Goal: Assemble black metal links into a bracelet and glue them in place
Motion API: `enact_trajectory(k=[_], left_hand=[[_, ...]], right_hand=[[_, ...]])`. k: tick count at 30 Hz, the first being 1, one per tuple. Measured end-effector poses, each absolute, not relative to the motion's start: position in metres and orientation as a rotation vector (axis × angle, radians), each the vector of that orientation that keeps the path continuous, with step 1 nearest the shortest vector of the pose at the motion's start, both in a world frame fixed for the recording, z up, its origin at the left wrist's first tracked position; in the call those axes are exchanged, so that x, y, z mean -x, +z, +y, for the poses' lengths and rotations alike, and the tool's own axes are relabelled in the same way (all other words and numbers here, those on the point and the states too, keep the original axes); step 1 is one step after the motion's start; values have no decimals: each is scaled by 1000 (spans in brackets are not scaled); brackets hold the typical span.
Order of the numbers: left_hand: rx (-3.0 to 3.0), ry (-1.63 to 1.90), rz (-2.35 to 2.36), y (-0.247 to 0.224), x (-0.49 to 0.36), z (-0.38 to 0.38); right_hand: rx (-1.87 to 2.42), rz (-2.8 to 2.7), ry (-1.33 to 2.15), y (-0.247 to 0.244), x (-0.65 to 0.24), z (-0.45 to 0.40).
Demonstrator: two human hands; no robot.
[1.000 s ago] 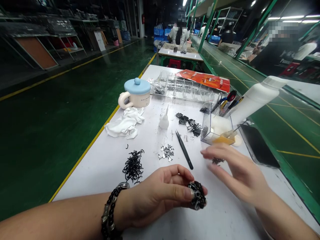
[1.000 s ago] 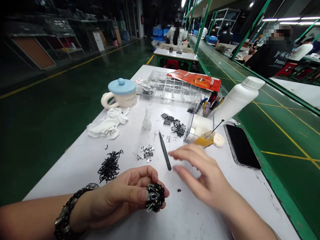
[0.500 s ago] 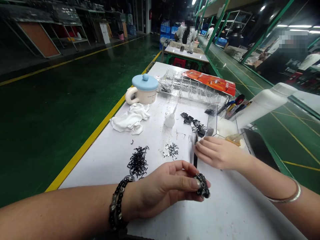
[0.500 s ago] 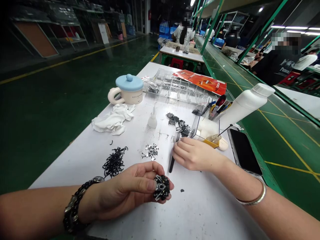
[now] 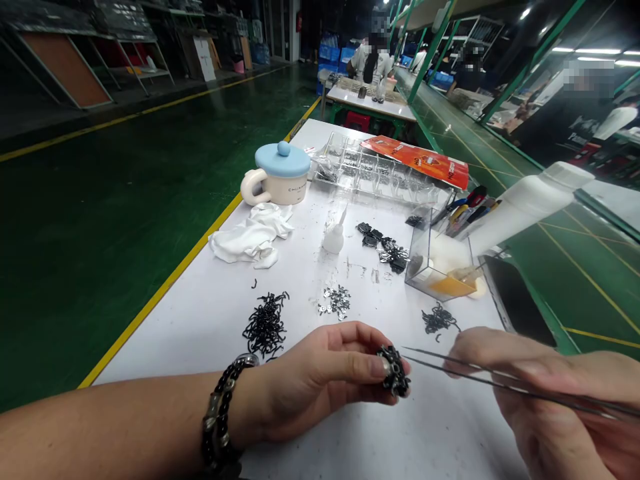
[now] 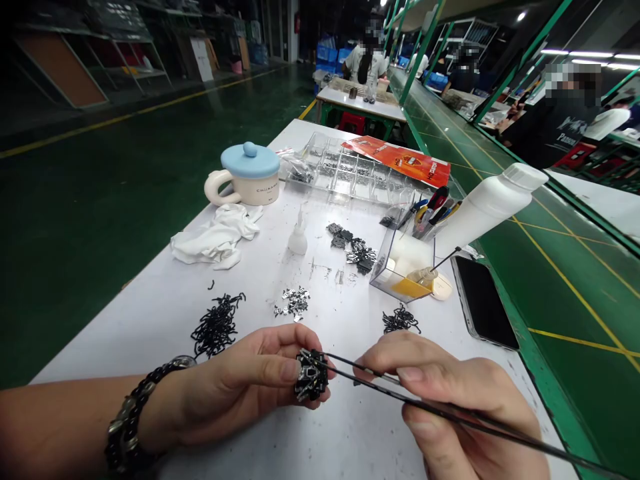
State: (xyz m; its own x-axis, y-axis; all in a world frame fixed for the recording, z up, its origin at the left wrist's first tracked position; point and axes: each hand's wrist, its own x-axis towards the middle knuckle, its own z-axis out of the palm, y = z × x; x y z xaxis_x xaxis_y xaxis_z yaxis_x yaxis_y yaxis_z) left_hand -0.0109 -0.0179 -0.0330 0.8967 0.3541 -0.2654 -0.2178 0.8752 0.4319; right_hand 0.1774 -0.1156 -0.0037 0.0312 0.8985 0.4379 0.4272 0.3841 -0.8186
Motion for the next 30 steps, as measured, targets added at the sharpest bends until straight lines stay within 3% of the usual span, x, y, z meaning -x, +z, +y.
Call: enact_trajectory(k=[14,30], left_hand=[[-397,314,379,-33,10,-18],[-347,279,332,-30,12,-19]], right_hand=[[1245,-1426,587,0,-169,-109],[970,-1375,865,-12,-182,-100]])
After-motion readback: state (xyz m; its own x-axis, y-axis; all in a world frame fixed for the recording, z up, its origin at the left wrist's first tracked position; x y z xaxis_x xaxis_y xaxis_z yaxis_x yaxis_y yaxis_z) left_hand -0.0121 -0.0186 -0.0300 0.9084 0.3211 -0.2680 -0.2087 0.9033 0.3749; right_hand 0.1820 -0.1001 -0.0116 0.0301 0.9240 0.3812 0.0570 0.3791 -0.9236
